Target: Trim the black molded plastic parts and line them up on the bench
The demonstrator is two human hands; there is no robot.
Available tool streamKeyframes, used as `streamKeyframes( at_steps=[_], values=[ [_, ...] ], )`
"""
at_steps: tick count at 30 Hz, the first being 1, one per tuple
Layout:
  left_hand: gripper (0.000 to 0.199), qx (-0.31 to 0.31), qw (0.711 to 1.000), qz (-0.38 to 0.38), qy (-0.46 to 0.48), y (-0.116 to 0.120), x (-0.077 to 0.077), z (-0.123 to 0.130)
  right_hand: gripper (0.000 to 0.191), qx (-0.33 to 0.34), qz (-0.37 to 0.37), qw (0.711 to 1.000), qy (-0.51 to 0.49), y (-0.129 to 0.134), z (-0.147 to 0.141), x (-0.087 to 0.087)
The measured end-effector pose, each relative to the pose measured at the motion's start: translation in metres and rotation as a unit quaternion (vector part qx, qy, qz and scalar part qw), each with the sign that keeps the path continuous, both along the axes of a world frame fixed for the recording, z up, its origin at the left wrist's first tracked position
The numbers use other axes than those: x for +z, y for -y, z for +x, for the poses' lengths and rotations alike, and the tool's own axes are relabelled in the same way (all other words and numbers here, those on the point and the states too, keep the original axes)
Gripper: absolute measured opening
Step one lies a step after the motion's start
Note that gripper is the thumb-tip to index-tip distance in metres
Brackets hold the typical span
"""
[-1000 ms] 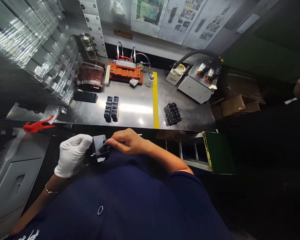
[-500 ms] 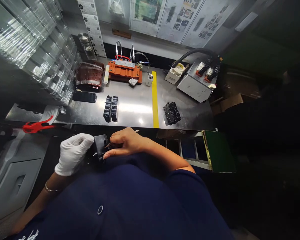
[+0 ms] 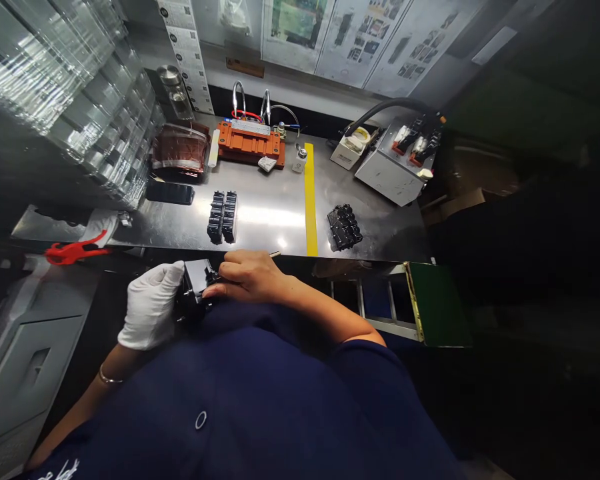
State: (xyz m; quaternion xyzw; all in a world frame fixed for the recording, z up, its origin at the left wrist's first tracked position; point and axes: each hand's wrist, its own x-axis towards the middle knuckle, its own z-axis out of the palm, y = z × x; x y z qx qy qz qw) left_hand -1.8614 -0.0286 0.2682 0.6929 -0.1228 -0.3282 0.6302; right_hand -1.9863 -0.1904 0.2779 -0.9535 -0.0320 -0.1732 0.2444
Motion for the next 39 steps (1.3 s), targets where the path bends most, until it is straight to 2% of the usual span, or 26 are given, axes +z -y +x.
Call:
streamKeyframes(
  at_steps=[4, 9, 14, 21, 28, 30, 32, 34, 37, 39],
  values=[
    [0.05, -0.003, 1.0, -0.005, -0.003, 0.0, -0.001, 0.0, 0.059, -0.027, -0.007, 0.999, 0.017, 0.001, 0.0, -0.001],
    [0.051, 0.004, 1.0, 0.001, -0.015, 0.002, -0.002, 0.0, 0.059, -0.022, -0.018, 0.999, 0.041, 0.0, -0.001, -0.002],
    [0.052, 0.008, 1.0, -0.001, -0.03, 0.006, -0.001, -0.001, 0.058, -0.012, -0.017, 0.999, 0.024, 0.001, -0.002, -0.003],
    [0.056, -0.009, 1.0, -0.011, -0.02, 0.012, 0.009, 0.0, 0.066, -0.057, -0.063, 0.996, 0.027, 0.005, -0.001, 0.003],
    [0.056, 0.002, 1.0, -0.007, -0.022, 0.015, 0.004, 0.0, 0.063, -0.068, -0.094, 0.993, 0.024, 0.003, -0.002, 0.001],
    [0.055, 0.004, 1.0, -0.008, -0.023, 0.015, 0.003, 0.0, 0.062, -0.067, -0.07, 0.995, 0.015, 0.003, -0.001, 0.002],
    [0.055, 0.002, 1.0, -0.005, -0.029, 0.015, 0.002, 0.001, 0.062, -0.044, -0.012, 0.999, -0.014, 0.005, 0.0, 0.004],
    [0.055, -0.004, 1.0, 0.003, -0.029, 0.014, 0.003, 0.001, 0.062, 0.015, 0.073, 0.995, -0.064, 0.008, 0.0, 0.008],
    [0.056, -0.009, 1.0, 0.007, -0.021, 0.014, 0.007, 0.001, 0.062, 0.134, 0.179, 0.966, -0.131, 0.014, -0.002, 0.014],
    [0.058, -0.007, 1.0, -0.002, -0.028, 0.016, 0.009, 0.002, 0.061, 0.144, 0.216, 0.957, -0.13, 0.016, -0.005, 0.016]
  ],
)
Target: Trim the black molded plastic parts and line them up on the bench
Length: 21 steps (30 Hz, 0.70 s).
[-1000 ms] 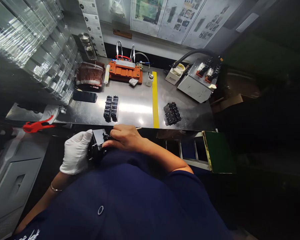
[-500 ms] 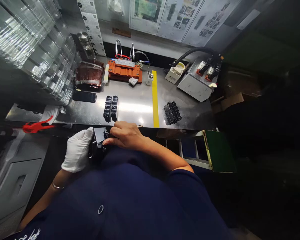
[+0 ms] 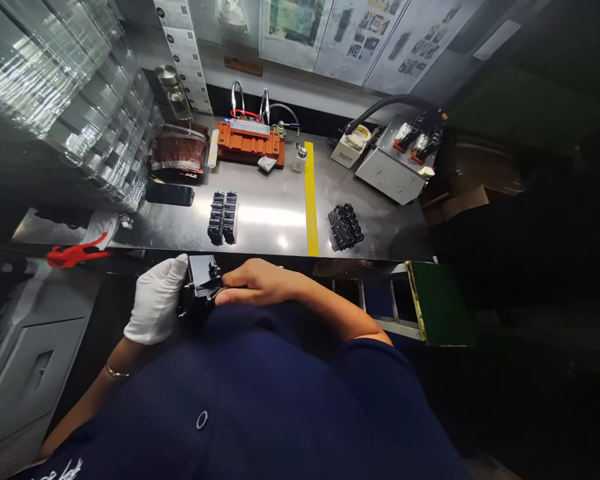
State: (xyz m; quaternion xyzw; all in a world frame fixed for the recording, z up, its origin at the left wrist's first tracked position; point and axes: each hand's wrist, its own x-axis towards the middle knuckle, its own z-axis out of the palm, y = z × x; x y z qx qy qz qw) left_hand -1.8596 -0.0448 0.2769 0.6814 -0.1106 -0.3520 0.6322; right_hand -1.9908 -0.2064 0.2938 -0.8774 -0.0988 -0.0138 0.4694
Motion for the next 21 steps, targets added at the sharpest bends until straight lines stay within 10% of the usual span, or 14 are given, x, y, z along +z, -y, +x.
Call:
streamKeyframes(
  at_steps=[6, 21],
  values=[
    [0.057, -0.007, 0.994, 0.005, -0.112, 0.01, -0.006, 0.006, 0.05, -0.254, -0.168, 0.945, 0.122, -0.008, 0.0, -0.012],
    [0.065, 0.024, 0.983, 0.041, -0.18, 0.009, -0.008, 0.002, 0.048, -0.297, -0.323, 0.889, 0.13, -0.017, 0.002, -0.022]
  ],
)
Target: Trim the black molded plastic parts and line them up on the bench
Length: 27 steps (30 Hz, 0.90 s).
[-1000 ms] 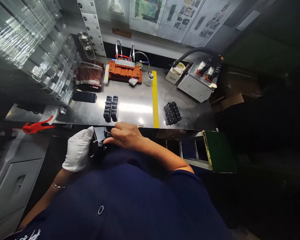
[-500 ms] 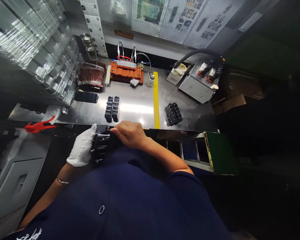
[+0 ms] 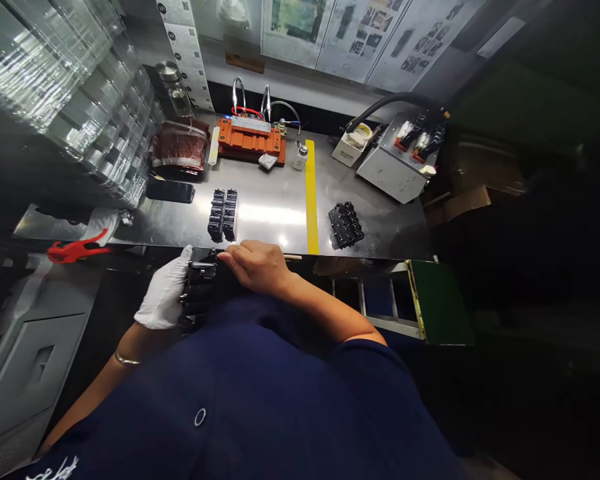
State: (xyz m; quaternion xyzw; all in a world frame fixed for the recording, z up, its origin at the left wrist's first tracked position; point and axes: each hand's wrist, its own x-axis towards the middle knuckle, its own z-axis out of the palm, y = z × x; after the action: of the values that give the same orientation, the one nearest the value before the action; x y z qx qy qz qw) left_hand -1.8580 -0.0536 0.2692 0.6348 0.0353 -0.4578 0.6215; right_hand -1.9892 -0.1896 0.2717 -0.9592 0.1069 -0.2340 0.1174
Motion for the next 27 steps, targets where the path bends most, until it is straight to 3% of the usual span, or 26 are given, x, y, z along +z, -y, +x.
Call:
streamKeyframes(
  at_steps=[7, 14, 22, 27],
  values=[
    [0.067, 0.006, 1.0, 0.012, 0.025, 0.0, 0.003, -0.002, 0.047, 0.004, 0.01, 1.0, 0.002, -0.001, 0.0, -0.004],
    [0.066, -0.008, 0.999, 0.028, 0.044, -0.005, -0.005, -0.001, 0.042, 0.04, 0.128, 0.99, -0.051, -0.004, -0.001, -0.012],
    [0.064, -0.017, 0.993, 0.024, 0.112, -0.006, 0.006, -0.003, 0.045, 0.139, 0.274, 0.949, -0.066, 0.001, -0.001, -0.004],
    [0.059, -0.003, 0.988, -0.017, 0.151, -0.011, 0.005, -0.004, 0.045, 0.111, 0.291, 0.95, -0.023, -0.001, -0.003, -0.001]
  ],
)
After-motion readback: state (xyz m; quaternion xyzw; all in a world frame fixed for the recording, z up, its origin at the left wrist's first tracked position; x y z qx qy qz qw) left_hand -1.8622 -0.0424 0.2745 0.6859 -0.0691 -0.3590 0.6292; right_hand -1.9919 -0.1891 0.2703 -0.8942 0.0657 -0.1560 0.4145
